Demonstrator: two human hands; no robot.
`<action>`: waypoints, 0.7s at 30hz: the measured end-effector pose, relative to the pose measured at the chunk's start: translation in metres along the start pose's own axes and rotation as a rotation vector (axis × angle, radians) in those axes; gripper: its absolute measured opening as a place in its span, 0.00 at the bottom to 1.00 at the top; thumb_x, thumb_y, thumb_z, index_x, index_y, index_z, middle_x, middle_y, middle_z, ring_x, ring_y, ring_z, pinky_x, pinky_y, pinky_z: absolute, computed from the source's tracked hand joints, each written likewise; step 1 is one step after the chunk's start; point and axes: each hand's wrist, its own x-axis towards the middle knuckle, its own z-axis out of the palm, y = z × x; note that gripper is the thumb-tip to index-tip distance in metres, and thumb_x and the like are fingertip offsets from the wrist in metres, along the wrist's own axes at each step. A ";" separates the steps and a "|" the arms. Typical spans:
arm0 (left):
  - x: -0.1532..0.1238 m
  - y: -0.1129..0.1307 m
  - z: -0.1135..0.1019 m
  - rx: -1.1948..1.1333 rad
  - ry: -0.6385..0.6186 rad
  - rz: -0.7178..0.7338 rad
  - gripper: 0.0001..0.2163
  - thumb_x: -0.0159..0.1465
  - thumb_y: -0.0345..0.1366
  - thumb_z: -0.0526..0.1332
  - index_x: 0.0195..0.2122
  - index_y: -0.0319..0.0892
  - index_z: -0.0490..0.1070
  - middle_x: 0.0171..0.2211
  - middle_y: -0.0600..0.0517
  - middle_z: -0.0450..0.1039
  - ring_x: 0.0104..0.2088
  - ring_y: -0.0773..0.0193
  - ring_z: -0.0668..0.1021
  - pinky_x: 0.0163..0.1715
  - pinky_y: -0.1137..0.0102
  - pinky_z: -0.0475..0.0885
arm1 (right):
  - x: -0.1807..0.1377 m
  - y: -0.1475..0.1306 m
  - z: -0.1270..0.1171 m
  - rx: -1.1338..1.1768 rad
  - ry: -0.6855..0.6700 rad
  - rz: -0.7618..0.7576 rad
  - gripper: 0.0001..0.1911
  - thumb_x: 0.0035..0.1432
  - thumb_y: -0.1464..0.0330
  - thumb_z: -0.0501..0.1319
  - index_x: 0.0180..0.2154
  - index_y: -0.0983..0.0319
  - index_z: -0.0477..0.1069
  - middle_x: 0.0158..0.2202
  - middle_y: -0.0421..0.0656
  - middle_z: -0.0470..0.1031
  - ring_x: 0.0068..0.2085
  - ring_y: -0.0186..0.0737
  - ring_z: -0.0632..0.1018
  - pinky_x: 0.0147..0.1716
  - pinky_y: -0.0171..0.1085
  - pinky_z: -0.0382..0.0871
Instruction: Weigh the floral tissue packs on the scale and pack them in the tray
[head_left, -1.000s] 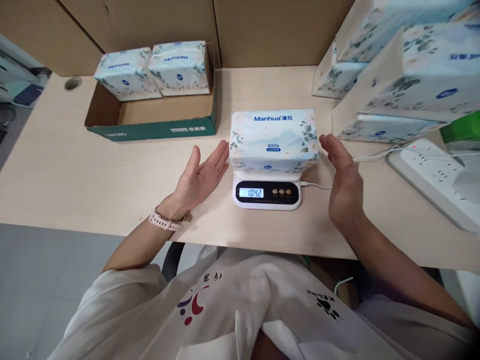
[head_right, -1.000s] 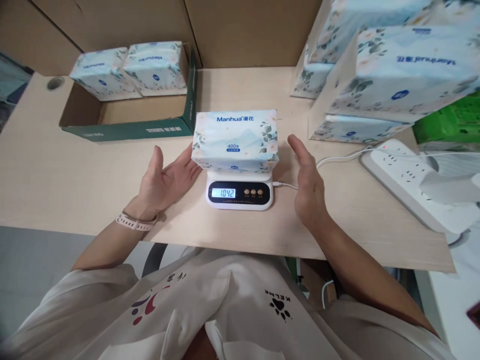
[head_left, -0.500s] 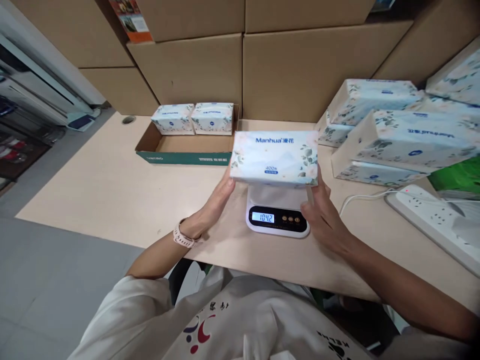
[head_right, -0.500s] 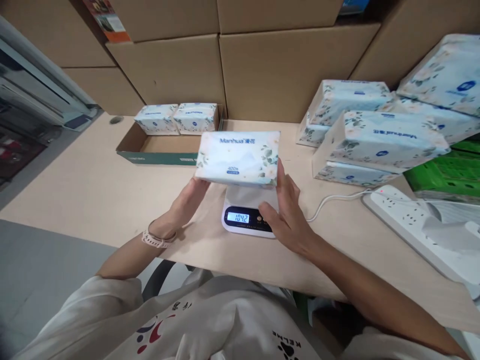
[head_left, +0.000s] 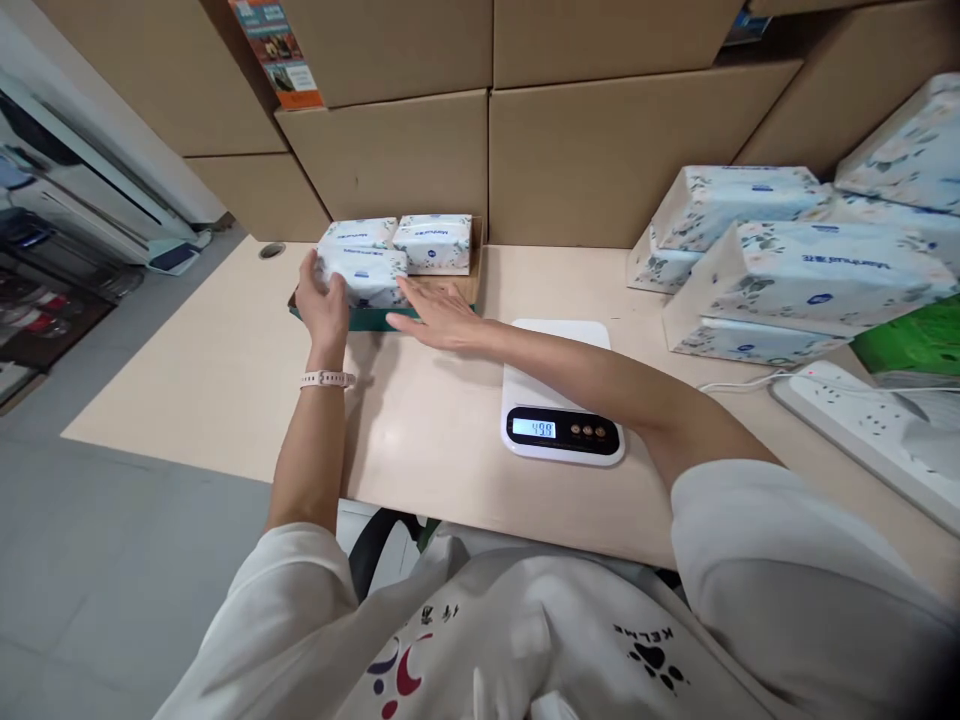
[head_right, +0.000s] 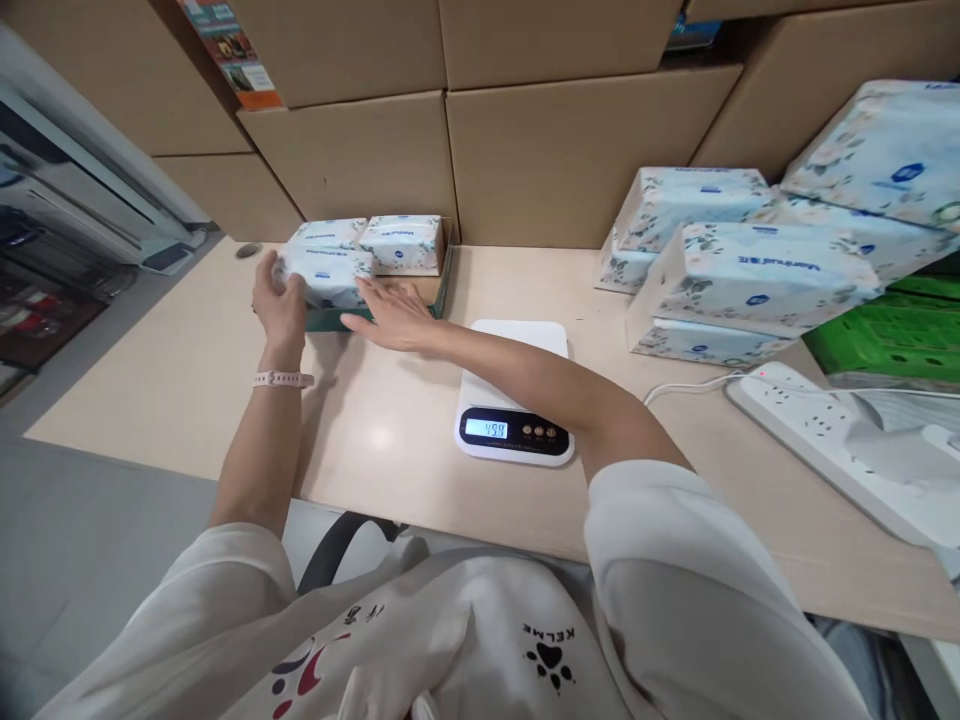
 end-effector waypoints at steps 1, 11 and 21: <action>0.000 -0.003 -0.001 0.125 -0.005 -0.010 0.31 0.65 0.34 0.62 0.71 0.38 0.68 0.76 0.39 0.66 0.78 0.43 0.64 0.82 0.47 0.49 | 0.000 -0.002 0.002 -0.027 -0.028 -0.015 0.43 0.75 0.50 0.50 0.80 0.65 0.46 0.84 0.56 0.49 0.83 0.62 0.57 0.81 0.69 0.46; 0.002 0.021 0.023 0.546 -0.471 0.324 0.20 0.70 0.48 0.63 0.59 0.48 0.83 0.83 0.53 0.51 0.84 0.40 0.43 0.82 0.40 0.29 | -0.010 -0.004 0.002 -0.172 -0.055 -0.071 0.32 0.71 0.61 0.59 0.71 0.65 0.62 0.74 0.58 0.70 0.74 0.65 0.72 0.74 0.69 0.61; 0.000 0.008 0.032 -0.043 -0.342 0.263 0.30 0.70 0.59 0.66 0.68 0.49 0.72 0.83 0.71 0.41 0.82 0.53 0.21 0.76 0.58 0.08 | -0.078 -0.015 -0.045 -0.183 0.210 -0.122 0.43 0.69 0.46 0.59 0.79 0.51 0.53 0.84 0.41 0.49 0.85 0.61 0.48 0.83 0.70 0.33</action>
